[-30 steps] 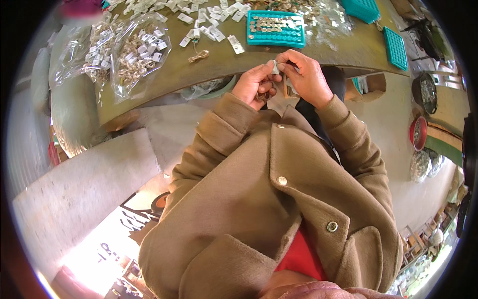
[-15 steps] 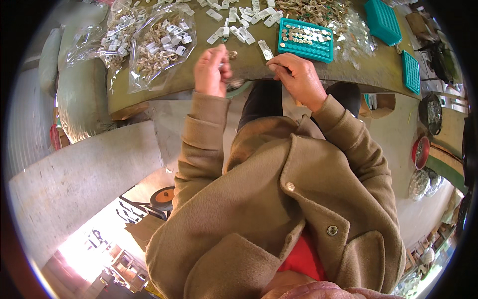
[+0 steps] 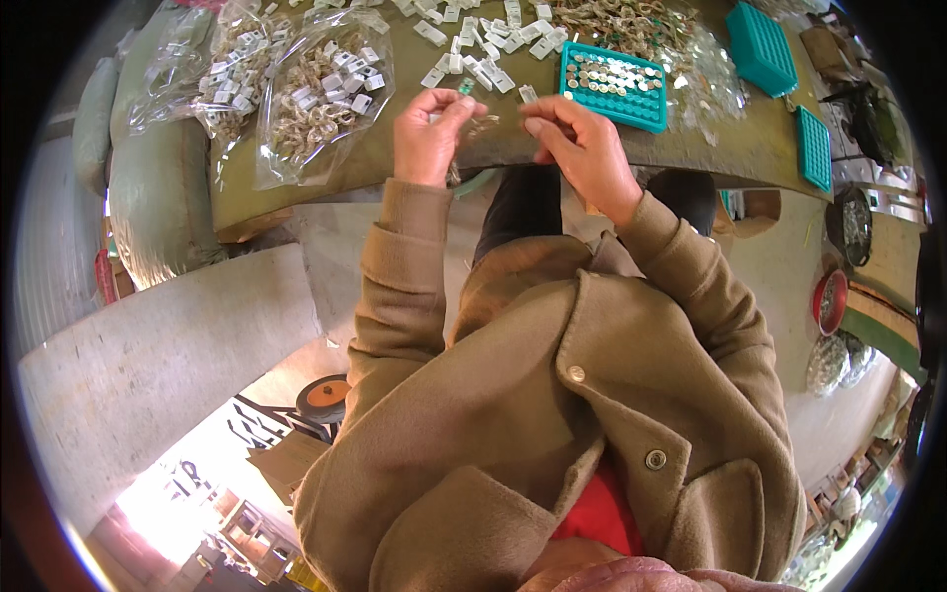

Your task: The person repeatedly picks small white plastic housings and metal contacts from a table, inserts the contacts into the housings, and places the assembled units into a teal tray. The process is repeated continuously throughout the clip.

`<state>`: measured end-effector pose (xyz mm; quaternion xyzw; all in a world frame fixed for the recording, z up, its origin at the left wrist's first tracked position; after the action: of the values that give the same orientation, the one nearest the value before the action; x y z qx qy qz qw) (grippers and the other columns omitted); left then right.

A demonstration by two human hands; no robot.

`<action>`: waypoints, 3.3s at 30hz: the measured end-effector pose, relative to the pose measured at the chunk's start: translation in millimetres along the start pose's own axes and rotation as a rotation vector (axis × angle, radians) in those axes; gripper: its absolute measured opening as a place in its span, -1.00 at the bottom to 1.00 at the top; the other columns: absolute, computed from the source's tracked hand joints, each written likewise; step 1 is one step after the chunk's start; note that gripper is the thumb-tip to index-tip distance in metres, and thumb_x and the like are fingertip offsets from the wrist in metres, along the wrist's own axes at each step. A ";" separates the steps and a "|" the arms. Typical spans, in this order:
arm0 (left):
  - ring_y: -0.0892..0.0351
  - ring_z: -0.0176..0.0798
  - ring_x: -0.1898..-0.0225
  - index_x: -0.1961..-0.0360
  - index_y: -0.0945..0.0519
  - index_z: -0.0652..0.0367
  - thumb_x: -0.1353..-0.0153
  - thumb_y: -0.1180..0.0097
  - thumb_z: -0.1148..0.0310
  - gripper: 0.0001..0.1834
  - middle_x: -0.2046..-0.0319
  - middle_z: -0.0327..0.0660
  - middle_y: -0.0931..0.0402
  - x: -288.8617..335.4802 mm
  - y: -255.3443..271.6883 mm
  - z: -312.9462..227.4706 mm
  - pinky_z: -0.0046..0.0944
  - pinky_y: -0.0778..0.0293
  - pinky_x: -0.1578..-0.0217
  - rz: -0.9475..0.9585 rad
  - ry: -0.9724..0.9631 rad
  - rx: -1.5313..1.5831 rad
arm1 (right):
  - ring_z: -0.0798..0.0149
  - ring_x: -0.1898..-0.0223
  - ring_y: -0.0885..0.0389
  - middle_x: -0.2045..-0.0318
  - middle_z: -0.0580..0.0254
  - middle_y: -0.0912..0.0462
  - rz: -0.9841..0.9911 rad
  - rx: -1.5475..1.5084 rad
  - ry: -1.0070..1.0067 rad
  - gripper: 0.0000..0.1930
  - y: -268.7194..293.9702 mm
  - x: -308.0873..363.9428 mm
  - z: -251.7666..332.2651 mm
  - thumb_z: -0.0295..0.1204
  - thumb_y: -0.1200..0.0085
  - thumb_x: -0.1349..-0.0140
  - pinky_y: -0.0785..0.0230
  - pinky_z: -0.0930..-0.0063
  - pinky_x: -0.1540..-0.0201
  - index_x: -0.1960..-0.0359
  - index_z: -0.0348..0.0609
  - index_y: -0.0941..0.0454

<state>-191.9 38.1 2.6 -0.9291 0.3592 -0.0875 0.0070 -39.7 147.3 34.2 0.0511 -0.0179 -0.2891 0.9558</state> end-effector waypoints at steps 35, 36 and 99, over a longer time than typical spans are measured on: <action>-0.44 -0.55 0.54 0.36 -0.57 0.29 -0.16 -0.19 0.56 -0.95 0.48 -0.30 -0.55 68.1 -114.9 14.9 -0.49 -0.34 0.55 0.203 0.059 0.056 | 0.55 0.32 -0.54 0.29 0.41 -0.58 0.045 -0.651 -0.239 -0.97 40.9 45.1 -52.9 -0.50 -0.09 -0.30 -0.41 0.68 0.24 0.27 -0.13 -0.52; -0.38 -0.58 0.57 0.34 -0.58 0.25 -0.17 -0.19 0.52 -0.95 0.49 -0.34 -0.55 68.6 -115.7 20.7 -0.53 -0.27 0.58 0.227 0.123 0.066 | 0.55 0.31 -0.55 0.28 0.41 -0.59 0.057 -0.657 -0.273 -0.98 40.0 48.9 -53.7 -0.50 -0.08 -0.31 -0.41 0.69 0.26 0.26 -0.12 -0.51; -0.55 -0.47 0.22 -0.12 -0.53 0.17 -0.31 -0.10 0.37 -0.64 0.18 -0.35 -0.59 95.8 -120.2 50.1 -0.49 -0.49 0.39 0.406 0.531 0.317 | 0.57 0.44 -0.53 0.47 0.33 -0.60 -0.171 0.030 0.143 -0.86 65.6 62.4 -17.7 -0.49 -0.16 -0.21 -0.38 0.65 0.43 0.25 -0.30 -0.56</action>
<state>-33.8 60.8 -22.5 -0.7712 0.5074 -0.3770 0.0746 49.5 168.5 24.0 0.0872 0.0505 -0.3647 0.9256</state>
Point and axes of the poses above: each hand's wrist, its own x-axis away from the middle knuckle, its own y-axis out of the back of the hand, z = x × y, the point moved 10 cm from there along -x, towards the middle knuckle
